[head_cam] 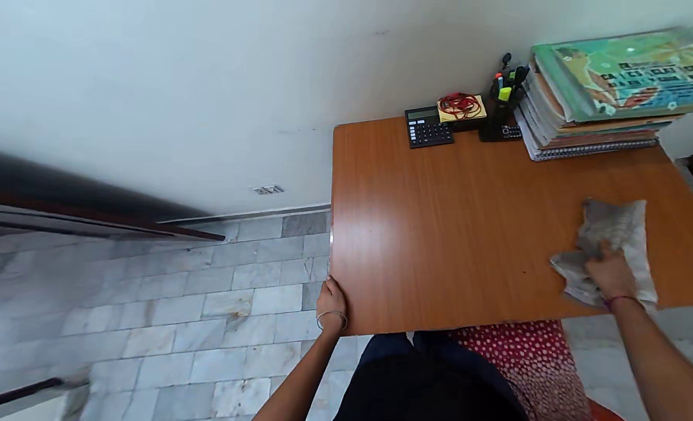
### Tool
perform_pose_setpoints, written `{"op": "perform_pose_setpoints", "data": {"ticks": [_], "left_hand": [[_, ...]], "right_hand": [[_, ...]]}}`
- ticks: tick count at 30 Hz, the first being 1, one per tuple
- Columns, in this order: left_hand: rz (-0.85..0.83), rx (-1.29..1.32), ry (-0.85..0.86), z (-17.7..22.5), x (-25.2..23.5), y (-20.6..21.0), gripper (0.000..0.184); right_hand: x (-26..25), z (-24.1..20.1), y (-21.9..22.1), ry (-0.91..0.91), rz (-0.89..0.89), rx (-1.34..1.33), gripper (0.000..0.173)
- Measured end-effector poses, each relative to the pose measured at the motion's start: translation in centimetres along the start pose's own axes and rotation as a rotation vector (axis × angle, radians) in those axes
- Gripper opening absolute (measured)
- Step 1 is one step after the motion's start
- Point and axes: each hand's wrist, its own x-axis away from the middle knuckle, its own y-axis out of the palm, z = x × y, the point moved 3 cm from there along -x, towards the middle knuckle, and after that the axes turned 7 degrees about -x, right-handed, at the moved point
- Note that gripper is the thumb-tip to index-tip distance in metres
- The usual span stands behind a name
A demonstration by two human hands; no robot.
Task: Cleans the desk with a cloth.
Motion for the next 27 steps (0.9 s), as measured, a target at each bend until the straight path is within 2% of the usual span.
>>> {"op": "perform_pose_setpoints", "data": {"ticks": [2, 5, 7, 9, 12, 13, 15, 16, 19, 21, 24, 27], "left_hand": [[0.008, -0.03, -0.021, 0.1, -0.1, 0.1, 0.064], [0.029, -0.073, -0.04, 0.3, 0.0, 0.1, 0.065], [0.036, -0.097, -0.042, 0.3, 0.0, 0.2, 0.066], [0.041, -0.111, -0.049, 0.4, 0.0, 0.3, 0.066], [0.052, -0.161, -0.056, 0.4, 0.1, 0.2, 0.057], [0.056, -0.174, -0.051, 0.4, 0.2, 0.1, 0.054], [0.074, -0.156, -0.035, 0.5, 0.4, 0.3, 0.06], [0.085, -0.145, -0.04, 0.5, 0.4, 0.4, 0.064], [0.113, -0.136, -0.065, 0.3, 0.3, 0.5, 0.066], [0.122, -0.135, -0.067, 0.5, 0.3, 0.5, 0.066], [0.125, -0.153, -0.066, 0.3, 0.5, 0.6, 0.069], [0.138, -0.153, -0.068, 0.3, 0.2, 0.7, 0.07]], "right_hand": [[1.1, -2.2, 1.3, 0.007, -0.01, -0.009, 0.062], [8.5, -9.8, 6.9, -0.094, -0.13, 0.01, 0.064], [15.6, -15.4, 11.7, -0.262, -0.303, 0.073, 0.066], [22.6, -19.7, 16.0, -0.516, -0.506, 0.108, 0.06], [28.6, -22.0, 18.8, -0.846, -0.843, 0.159, 0.059], [28.9, -21.6, 18.7, -0.887, -0.888, 0.18, 0.061], [27.6, -19.5, 17.3, -0.852, -0.854, 0.174, 0.059], [26.2, -17.7, 16.3, -0.809, -0.781, 0.158, 0.056], [20.3, -9.7, 12.2, -0.675, -0.4, 0.09, 0.048], [14.9, -3.3, 8.2, -0.561, -0.201, 0.024, 0.053], [6.9, 5.3, 2.2, -0.319, -0.025, -0.04, 0.058], [2.7, 7.1, -1.1, -0.082, 0.054, -0.048, 0.057]]}}
